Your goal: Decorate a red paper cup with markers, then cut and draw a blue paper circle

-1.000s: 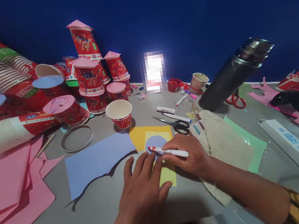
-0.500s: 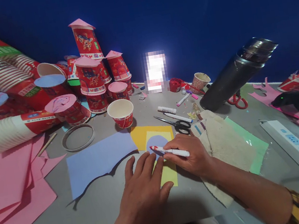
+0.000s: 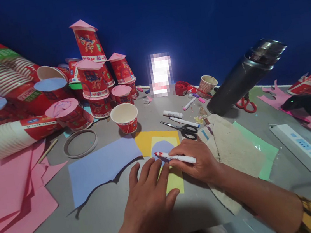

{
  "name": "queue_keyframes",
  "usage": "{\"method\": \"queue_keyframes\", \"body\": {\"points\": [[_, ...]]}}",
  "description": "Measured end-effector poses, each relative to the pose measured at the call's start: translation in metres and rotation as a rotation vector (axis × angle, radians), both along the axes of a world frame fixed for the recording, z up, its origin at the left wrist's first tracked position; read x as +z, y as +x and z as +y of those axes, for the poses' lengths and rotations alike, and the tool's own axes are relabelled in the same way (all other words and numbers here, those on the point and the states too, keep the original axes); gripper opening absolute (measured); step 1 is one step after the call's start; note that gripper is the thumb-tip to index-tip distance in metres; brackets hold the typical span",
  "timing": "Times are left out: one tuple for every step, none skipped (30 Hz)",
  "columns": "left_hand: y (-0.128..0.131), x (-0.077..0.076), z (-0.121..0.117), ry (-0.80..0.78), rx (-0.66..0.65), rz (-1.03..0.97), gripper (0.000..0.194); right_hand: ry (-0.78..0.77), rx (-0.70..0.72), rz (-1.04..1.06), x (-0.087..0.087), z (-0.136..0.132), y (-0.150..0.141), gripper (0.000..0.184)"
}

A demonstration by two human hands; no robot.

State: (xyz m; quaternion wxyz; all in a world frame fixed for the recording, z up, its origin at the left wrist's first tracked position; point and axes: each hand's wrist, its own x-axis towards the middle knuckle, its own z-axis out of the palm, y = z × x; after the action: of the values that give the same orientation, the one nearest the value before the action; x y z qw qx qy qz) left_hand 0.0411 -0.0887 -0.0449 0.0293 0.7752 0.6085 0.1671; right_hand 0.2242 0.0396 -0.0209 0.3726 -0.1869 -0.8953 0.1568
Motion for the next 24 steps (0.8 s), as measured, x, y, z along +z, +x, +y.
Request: {"method": "queue_keyframes", "body": {"points": [[-0.0002, -0.0003, 0.0001, 0.001, -0.001, 0.003, 0.042, -0.008, 0.003, -0.009, -0.0001, 0.0002, 0.0002, 0.015], [-0.0003, -0.0005, 0.0002, 0.003, -0.002, 0.005, 0.042, -0.015, 0.010, -0.014, -0.0003, 0.0003, 0.0002, 0.016], [-0.0004, -0.0005, 0.0004, 0.004, -0.005, 0.005, 0.042, -0.019, 0.017, -0.017, -0.0006, 0.0005, 0.0002, 0.015], [-0.0003, -0.0004, 0.0005, 0.003, -0.006, 0.003, 0.041, -0.019, 0.021, -0.015, -0.0010, 0.0005, 0.0001, 0.015], [-0.0002, -0.0002, 0.0006, 0.000, -0.005, 0.000, 0.041, -0.018, 0.021, -0.010, -0.0013, 0.0006, 0.0000, 0.015], [0.0000, 0.0001, 0.0007, 0.000, -0.003, -0.005, 0.041, -0.015, 0.022, -0.006, -0.0016, 0.0006, 0.0000, 0.015], [0.0002, 0.0003, 0.0007, 0.000, -0.001, -0.009, 0.040, -0.014, 0.022, -0.005, -0.0019, 0.0006, 0.0001, 0.014], [0.0004, 0.0004, 0.0008, 0.002, 0.002, -0.011, 0.040, -0.016, 0.021, -0.008, -0.0021, 0.0006, 0.0003, 0.014], [0.0005, 0.0004, 0.0008, 0.004, 0.004, -0.012, 0.040, -0.022, 0.019, -0.014, -0.0023, 0.0006, 0.0006, 0.015], [0.0006, 0.0003, 0.0008, 0.009, 0.005, -0.011, 0.040, -0.029, 0.016, -0.019, -0.0023, 0.0005, 0.0009, 0.015], [0.0005, 0.0000, 0.0007, 0.012, 0.006, -0.010, 0.041, -0.037, 0.012, -0.024, -0.0024, 0.0005, 0.0013, 0.015], [0.0005, -0.0002, 0.0007, 0.016, 0.007, -0.008, 0.041, -0.043, 0.006, -0.024, -0.0023, 0.0004, 0.0015, 0.016], [0.0003, -0.0005, 0.0006, 0.016, 0.006, -0.006, 0.041, -0.045, 0.001, -0.023, -0.0023, 0.0003, 0.0016, 0.016], [0.0002, -0.0008, 0.0005, 0.015, 0.004, -0.004, 0.042, -0.044, -0.001, -0.019, -0.0022, 0.0002, 0.0017, 0.016], [0.0000, -0.0009, 0.0004, 0.013, 0.001, -0.002, 0.042, -0.038, -0.002, -0.015, -0.0021, 0.0001, 0.0016, 0.015], [-0.0001, -0.0010, 0.0004, 0.010, -0.001, -0.001, 0.042, -0.031, -0.001, -0.012, -0.0019, 0.0000, 0.0015, 0.015], [-0.0002, -0.0010, 0.0005, 0.004, -0.002, -0.001, 0.042, -0.025, 0.002, -0.010, -0.0018, 0.0000, 0.0013, 0.015], [-0.0002, -0.0010, 0.0005, 0.001, -0.002, -0.001, 0.042, -0.021, 0.003, -0.010, -0.0017, 0.0000, 0.0013, 0.016], [-0.0003, -0.0011, 0.0007, 0.002, 0.000, -0.003, 0.042, -0.022, 0.001, -0.012, -0.0016, 0.0000, 0.0012, 0.015], [-0.0003, -0.0011, 0.0008, 0.007, 0.003, -0.006, 0.042, -0.027, -0.004, -0.016, -0.0016, 0.0000, 0.0013, 0.015], [-0.0002, -0.0012, 0.0009, 0.012, 0.005, -0.008, 0.043, -0.033, -0.009, -0.021, -0.0017, 0.0000, 0.0013, 0.015], [-0.0002, -0.0012, 0.0009, 0.018, 0.005, -0.011, 0.043, -0.039, -0.014, -0.027, -0.0019, 0.0000, 0.0014, 0.015], [-0.0001, -0.0011, 0.0009, 0.023, 0.005, -0.014, 0.042, -0.041, -0.015, -0.032, -0.0021, 0.0001, 0.0015, 0.015], [0.0000, -0.0009, 0.0009, 0.021, 0.003, -0.015, 0.041, -0.042, -0.013, -0.037, -0.0024, 0.0002, 0.0016, 0.015]]}}
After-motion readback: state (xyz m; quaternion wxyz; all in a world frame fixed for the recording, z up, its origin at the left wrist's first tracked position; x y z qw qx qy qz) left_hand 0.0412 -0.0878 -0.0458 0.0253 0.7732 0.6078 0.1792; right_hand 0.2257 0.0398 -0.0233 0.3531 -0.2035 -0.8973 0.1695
